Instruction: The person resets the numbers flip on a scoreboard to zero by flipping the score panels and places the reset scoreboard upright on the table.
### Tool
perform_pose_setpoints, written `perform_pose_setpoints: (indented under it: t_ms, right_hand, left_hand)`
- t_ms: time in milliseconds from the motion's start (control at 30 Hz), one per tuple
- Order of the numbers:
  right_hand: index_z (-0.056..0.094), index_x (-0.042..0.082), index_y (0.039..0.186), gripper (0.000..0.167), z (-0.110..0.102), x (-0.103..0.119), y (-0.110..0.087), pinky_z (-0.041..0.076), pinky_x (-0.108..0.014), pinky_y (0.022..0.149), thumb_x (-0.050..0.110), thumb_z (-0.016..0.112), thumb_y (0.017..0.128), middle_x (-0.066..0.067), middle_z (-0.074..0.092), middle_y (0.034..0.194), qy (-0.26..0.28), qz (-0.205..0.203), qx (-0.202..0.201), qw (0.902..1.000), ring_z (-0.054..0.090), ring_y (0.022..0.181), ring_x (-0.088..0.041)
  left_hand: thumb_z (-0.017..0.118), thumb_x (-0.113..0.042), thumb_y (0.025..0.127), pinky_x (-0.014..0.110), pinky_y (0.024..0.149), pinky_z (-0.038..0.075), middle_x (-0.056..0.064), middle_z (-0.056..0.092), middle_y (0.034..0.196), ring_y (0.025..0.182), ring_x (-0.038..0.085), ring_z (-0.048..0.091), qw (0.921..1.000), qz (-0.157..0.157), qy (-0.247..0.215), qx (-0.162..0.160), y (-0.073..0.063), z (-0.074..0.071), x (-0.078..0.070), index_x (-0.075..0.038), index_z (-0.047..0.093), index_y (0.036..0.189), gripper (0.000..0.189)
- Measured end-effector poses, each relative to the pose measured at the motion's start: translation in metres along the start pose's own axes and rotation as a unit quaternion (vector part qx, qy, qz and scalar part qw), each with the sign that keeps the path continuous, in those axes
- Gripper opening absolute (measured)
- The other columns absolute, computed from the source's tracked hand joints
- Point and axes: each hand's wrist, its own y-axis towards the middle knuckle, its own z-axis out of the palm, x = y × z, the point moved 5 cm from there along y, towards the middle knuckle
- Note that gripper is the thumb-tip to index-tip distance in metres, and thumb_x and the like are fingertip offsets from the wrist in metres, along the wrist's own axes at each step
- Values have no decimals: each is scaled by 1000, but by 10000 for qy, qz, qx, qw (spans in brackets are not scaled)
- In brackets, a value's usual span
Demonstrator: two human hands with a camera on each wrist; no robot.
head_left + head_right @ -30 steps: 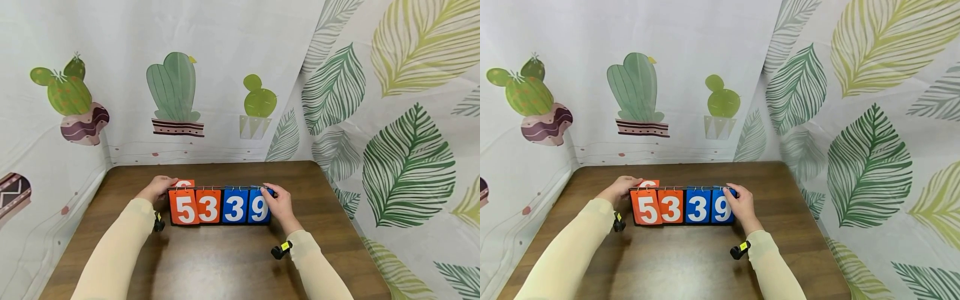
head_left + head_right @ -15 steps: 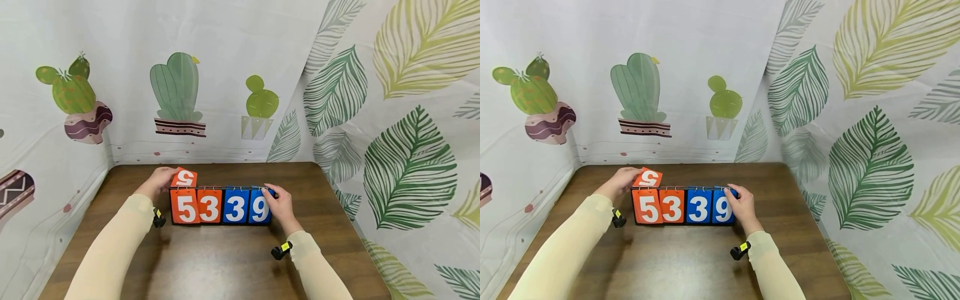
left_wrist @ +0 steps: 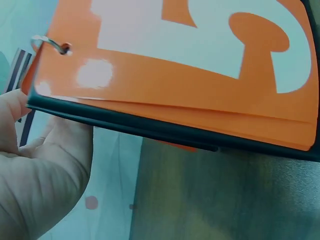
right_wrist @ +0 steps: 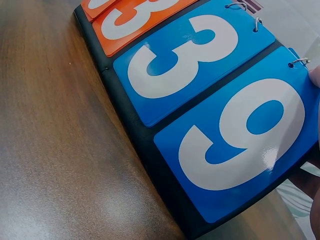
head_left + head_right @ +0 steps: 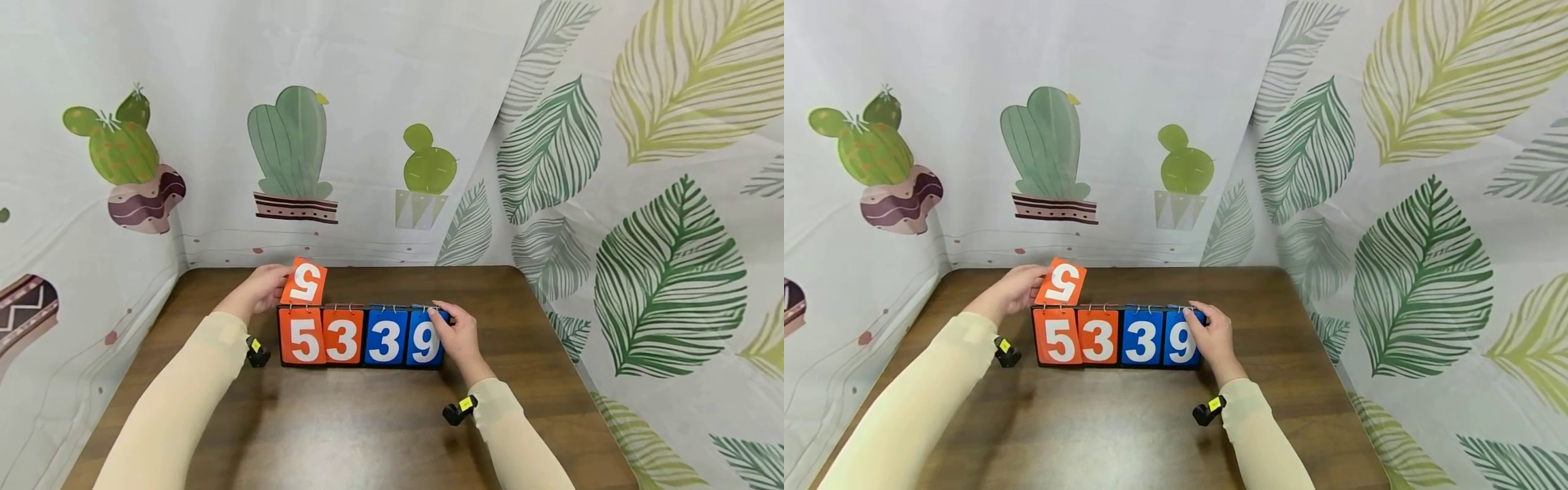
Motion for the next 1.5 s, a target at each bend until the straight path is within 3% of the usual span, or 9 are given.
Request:
perform_pose_setpoints:
  t_ms: [167,267,433,600,800,1100,1267,1500]
  right_hand:
    - [75,17,123,33,0,0,-1,57,-52,98,36,71,97,-7,74,126,-12,52,36,10000,69,115,-31]
    - [76,21,122,30,1,0,-1,57,-52,98,37,72,97,-7,74,125,6,48,17,10000,70,114,-31]
    - [76,22,122,29,1,0,0,57,-52,97,37,71,97,-7,74,124,18,-27,-6,10000,70,113,-30]
    - [76,22,122,29,2,0,0,57,-52,97,37,71,98,-7,74,124,38,-24,-12,10000,70,113,-30]
    - [76,21,122,30,1,3,0,58,-52,97,37,71,98,-7,74,125,54,-29,-12,10000,70,114,-30]
    - [76,20,121,28,-1,6,-1,58,-52,96,34,72,98,-8,74,124,173,-22,-23,9998,70,113,-30]
    - [76,19,121,28,1,4,-3,57,-54,98,34,72,97,-9,74,124,267,25,-79,9996,70,114,-32]
    - [75,20,121,27,3,0,-4,57,-54,97,34,72,98,-8,74,125,338,81,-144,9993,70,112,-30]
  left_hand:
    - [44,-37,111,41,88,62,6,67,118,93,15,74,9993,124,-135,311,-18,6,-19,0,22,160,66]
    - [43,-36,111,42,88,62,5,67,117,93,15,74,9990,266,-116,336,-24,9,-26,1,22,160,65]
    - [44,-37,110,43,87,62,2,68,111,92,14,74,9988,322,-224,292,-18,8,-25,-3,20,162,66]
    - [51,-35,108,43,88,62,0,67,109,94,15,73,9980,186,-467,384,-15,13,-24,-3,26,157,63]
    - [53,-35,108,40,89,61,0,69,109,96,15,73,9979,172,-333,520,-19,19,-28,-1,30,155,62]
    - [54,-33,108,42,91,61,3,64,118,99,15,71,9977,314,-303,512,-28,22,-38,-4,27,157,63]
    - [57,-38,105,41,90,61,8,58,127,103,16,69,9984,412,22,384,-34,26,-44,-4,27,156,68]
    - [55,-44,105,50,108,49,18,39,157,127,27,54,9943,709,704,377,-50,28,-52,-2,33,155,69]
